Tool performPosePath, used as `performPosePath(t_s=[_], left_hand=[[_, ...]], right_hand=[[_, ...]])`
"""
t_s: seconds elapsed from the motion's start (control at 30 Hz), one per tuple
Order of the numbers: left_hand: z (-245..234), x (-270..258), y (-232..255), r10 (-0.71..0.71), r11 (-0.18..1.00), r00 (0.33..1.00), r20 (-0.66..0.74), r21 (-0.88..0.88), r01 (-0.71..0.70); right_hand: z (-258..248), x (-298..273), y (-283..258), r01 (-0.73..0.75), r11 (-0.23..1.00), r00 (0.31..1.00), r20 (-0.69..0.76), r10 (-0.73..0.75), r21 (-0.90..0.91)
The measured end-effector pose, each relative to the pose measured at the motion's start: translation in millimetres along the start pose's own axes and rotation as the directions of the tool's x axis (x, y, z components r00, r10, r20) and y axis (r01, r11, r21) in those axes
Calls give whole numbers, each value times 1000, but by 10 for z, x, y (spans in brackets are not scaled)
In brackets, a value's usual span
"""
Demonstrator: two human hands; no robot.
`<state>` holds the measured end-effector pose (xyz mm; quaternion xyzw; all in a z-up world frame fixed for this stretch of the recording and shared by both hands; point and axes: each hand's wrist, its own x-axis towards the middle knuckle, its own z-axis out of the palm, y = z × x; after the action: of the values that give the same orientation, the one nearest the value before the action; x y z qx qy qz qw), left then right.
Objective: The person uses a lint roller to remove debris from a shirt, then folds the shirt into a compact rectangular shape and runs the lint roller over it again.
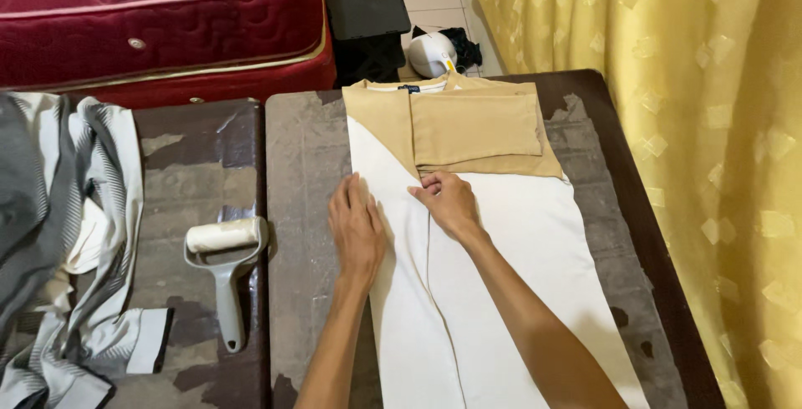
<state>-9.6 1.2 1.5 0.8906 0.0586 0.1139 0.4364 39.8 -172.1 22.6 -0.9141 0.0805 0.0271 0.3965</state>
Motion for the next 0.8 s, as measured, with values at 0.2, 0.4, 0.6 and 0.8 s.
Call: performPosePath(t_s=[0.2,0.4,0.6,0.8], left_hand=[[-63,-289,-97,229,919,971,75,311,-241],[-77,-355,-113,238,907,965,114,328,-263],[-161,-414,-34,218,911,960,177,315,-265],[-177,-709,67,281,856,934,221,381,-348]], right_hand=[[-14,15,-53,-223,958,974,85,211,179],[-15,-40,-126,-223,970,975,27,222,96],[-63,-176,-79,-186,982,982,33,186,19],[-124,-280,-31,-139,987,990,-21,141,80]])
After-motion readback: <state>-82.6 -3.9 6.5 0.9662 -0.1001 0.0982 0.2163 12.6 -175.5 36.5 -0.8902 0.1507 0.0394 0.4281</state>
